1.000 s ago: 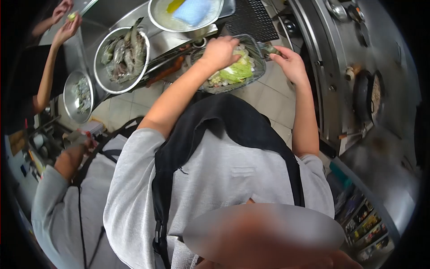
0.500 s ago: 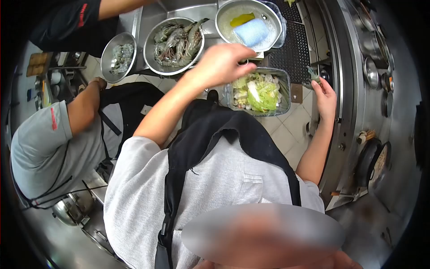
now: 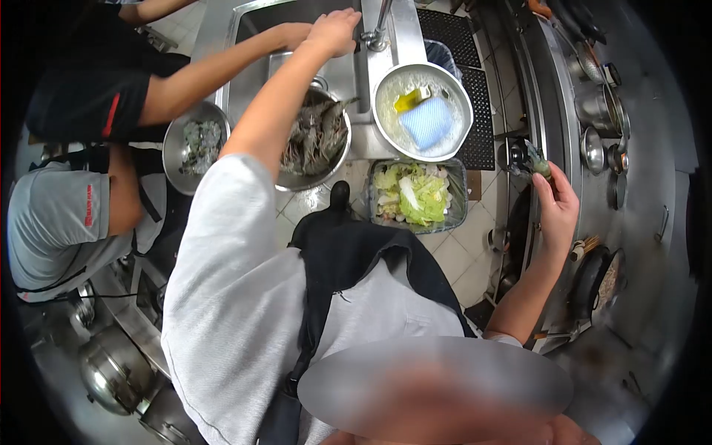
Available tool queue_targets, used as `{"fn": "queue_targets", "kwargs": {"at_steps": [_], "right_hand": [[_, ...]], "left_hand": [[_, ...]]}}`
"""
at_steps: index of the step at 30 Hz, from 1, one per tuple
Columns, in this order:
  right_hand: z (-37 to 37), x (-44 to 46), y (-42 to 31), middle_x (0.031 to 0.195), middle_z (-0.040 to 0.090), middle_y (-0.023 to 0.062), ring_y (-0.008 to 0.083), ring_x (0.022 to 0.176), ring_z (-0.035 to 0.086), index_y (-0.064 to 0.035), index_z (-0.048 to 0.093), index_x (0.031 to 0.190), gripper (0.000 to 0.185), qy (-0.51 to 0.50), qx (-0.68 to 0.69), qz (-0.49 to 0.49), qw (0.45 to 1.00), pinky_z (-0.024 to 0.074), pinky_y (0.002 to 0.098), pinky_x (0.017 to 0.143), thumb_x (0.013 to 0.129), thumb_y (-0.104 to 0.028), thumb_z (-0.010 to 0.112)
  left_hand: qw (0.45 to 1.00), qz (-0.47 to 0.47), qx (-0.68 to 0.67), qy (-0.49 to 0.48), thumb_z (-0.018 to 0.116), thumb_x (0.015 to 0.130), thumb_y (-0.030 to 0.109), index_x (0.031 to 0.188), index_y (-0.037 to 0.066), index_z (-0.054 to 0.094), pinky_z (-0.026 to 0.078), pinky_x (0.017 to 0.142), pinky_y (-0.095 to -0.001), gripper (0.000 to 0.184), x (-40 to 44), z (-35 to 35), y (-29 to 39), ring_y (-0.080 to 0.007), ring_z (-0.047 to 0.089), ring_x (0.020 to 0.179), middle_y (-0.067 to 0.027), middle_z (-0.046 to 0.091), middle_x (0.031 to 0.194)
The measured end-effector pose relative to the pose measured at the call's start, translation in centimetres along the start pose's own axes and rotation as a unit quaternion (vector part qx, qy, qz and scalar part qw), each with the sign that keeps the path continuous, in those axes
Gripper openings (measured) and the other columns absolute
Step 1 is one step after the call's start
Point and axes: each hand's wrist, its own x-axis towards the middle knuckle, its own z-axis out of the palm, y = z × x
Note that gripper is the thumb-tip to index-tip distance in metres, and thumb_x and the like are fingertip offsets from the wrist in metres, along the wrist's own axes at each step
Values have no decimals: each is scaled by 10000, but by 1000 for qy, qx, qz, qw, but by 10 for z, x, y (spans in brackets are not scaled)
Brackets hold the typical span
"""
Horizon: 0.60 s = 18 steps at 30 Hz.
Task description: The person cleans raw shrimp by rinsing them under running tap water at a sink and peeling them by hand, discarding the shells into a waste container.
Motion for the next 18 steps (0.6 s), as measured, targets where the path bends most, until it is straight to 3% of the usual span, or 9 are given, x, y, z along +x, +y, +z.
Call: {"fn": "queue_targets", "kwargs": {"at_steps": [2,3,4,5,6,9,12,14,18], "right_hand": [[13,7,-21,1045,665,32,82,935,600,71,638,1219,354,2,5,-16,1000,482,225,841,911,-82,720],[20,13,-32,1053,670,44,89,934,606,69,645,1202,344,-4,-9,-45,999,486,229,837,903,-81,726],[27,17,-45,1061,675,57,97,932,612,66,653,1185,333,-11,-22,-73,997,489,233,833,895,-80,731],[37,22,-60,1061,675,57,97,932,612,66,653,1185,333,-13,-25,-72,997,489,233,833,895,-80,731],[50,31,-75,1047,683,70,106,917,620,62,660,1167,325,-35,-51,-115,991,496,239,823,885,-79,738],[97,60,-112,1013,699,85,116,884,635,49,676,1139,311,-100,-66,-176,977,509,250,797,866,-80,750],[159,101,-134,940,722,75,110,837,658,22,696,1119,308,-201,-34,-197,959,523,262,754,863,-139,758],[209,134,-137,907,732,92,144,826,685,-12,707,1122,369,-210,-84,-210,951,526,284,748,859,-267,755],[310,191,-135,936,737,130,274,844,702,-102,725,1124,441,-182,-146,-258,938,535,355,771,809,-410,742]], "left_hand": [[949,-1,86,-302,662,861,290,1422,62,485,429,1087,-425,631,15,1,0,-306,572,1264,-148,546,1432],[950,1,82,-302,662,861,290,1422,62,485,429,1087,-425,631,17,8,-7,-306,572,1264,-148,546,1432],[877,-90,-117,-458,682,858,327,1393,49,516,467,1026,-416,626,14,17,-16,-282,630,1154,-134,607,1349],[735,-173,-307,-580,702,855,365,1363,36,547,506,965,-406,626,10,27,-26,-258,689,1043,-121,668,1266],[734,-173,-308,-579,702,855,365,1363,36,547,506,965,-406,626,5,41,-36,-258,689,1043,-121,668,1266],[880,-100,-244,-394,744,823,463,1214,6,657,554,775,-318,609,-9,50,-56,-193,699,837,-106,723,1070],[889,-106,-272,-352,739,836,425,1231,5,646,552,787,-313,584,-23,16,-66,-183,700,835,-103,727,1032],[879,-126,-329,-322,693,878,382,1187,29,663,547,736,-306,470,-34,0,-77,-152,697,837,-74,728,1012],[804,-233,-507,-208,559,988,335,1102,65,657,504,679,-270,309,-44,-35,-84,-104,669,799,-24,713,956]]}}
